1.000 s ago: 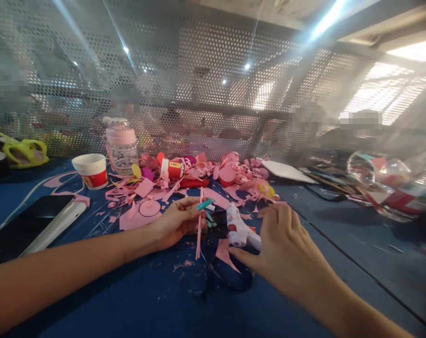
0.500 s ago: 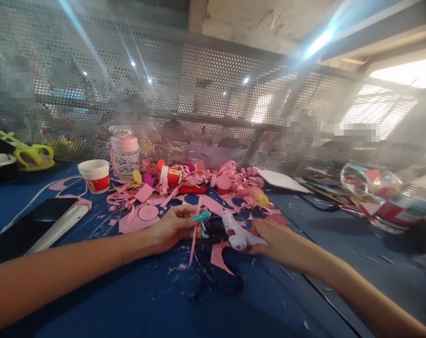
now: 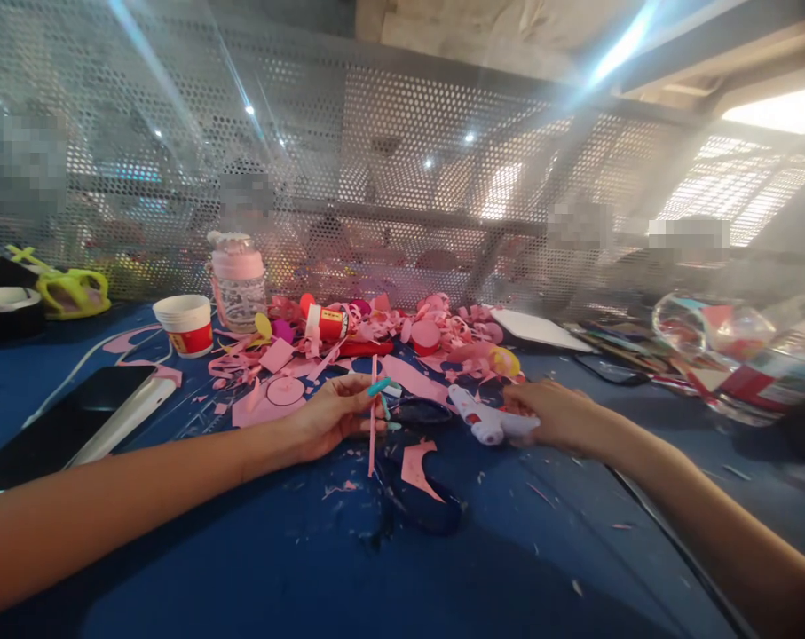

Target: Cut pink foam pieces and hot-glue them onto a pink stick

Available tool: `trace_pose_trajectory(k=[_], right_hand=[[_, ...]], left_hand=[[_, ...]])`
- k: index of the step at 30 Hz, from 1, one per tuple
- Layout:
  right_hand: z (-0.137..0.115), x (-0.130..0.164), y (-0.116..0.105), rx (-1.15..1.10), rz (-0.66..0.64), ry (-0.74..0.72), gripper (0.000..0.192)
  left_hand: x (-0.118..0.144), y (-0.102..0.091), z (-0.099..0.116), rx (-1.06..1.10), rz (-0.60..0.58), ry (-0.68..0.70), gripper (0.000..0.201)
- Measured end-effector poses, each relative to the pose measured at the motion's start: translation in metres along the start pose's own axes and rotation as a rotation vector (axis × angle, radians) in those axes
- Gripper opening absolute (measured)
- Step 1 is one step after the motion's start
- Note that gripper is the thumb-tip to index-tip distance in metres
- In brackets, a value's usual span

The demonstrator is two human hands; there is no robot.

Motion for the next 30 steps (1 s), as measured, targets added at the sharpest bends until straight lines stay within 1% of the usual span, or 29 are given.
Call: trace_pose_trajectory(k=[3, 5, 7, 9, 10, 12, 13, 15, 16, 18, 20, 22, 25, 28, 30], right_hand=[[-0.004, 0.005, 0.011, 0.166, -0.177, -0.008, 0.011], [-0.006, 0.008, 0.011, 0.226, -0.185, 0.002, 0.012], [-0.009, 0.010, 0.011, 0.253, -0.171, 0.031, 0.017], [-0.016, 0.013, 0.011, 0.256, -0.123, 0.061, 0.025], [-0.024, 0.014, 0.009, 0.249, -0.059, 0.052, 0.027], [-0.046, 0.017, 0.004, 0.221, 0.116, 0.005, 0.036], [-0.058, 0.019, 0.000, 0.200, 0.227, -0.013, 0.041], [-0.081, 0.026, -0.003, 0.126, 0.411, -0.050, 0.039], [-0.093, 0.030, -0.002, 0.073, 0.453, -0.100, 0.037], [-0.111, 0.034, 0.005, -0.032, 0.459, -0.194, 0.032], [-0.120, 0.037, 0.011, -0.127, 0.430, -0.261, 0.026], [-0.122, 0.038, 0.014, -0.211, 0.410, -0.305, 0.022], [-0.119, 0.038, 0.012, -0.312, 0.417, -0.347, 0.018], [-0.118, 0.037, 0.012, -0.374, 0.412, -0.368, 0.017], [-0.119, 0.036, 0.013, -0.397, 0.401, -0.375, 0.017]], left_hand=[[0.000, -0.001, 0.000, 0.005, 0.020, -0.004, 0.017], [0.000, 0.000, -0.001, 0.005, 0.020, -0.008, 0.016], [0.000, 0.000, -0.001, 0.007, 0.014, -0.010, 0.016], [0.000, 0.001, -0.002, 0.005, -0.005, -0.002, 0.017], [0.000, 0.001, -0.002, 0.000, -0.019, 0.005, 0.018], [0.000, 0.002, -0.001, -0.011, -0.038, 0.023, 0.018], [0.000, 0.001, -0.001, -0.018, -0.040, 0.031, 0.019], [0.000, 0.001, 0.000, -0.033, -0.033, 0.043, 0.019], [0.000, 0.001, 0.000, -0.043, -0.031, 0.049, 0.020], [0.001, 0.003, 0.002, -0.058, -0.037, 0.060, 0.022], [0.003, 0.005, 0.002, -0.063, -0.050, 0.072, 0.023], [0.003, 0.006, 0.002, -0.064, -0.058, 0.076, 0.022], [0.003, 0.005, 0.002, -0.058, -0.050, 0.072, 0.022], [0.002, 0.003, 0.002, -0.031, -0.037, 0.059, 0.023], [0.001, 0.001, 0.002, 0.003, -0.008, 0.043, 0.021]])
Point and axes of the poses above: each hand's wrist, its own x-axis away from the middle knuckle, its own y-axis out of the palm, z = x × y, the point moved 7 cm from there along -x, towards the middle knuckle, and after that the axes turned 4 degrees about z, right-handed, at the moved point
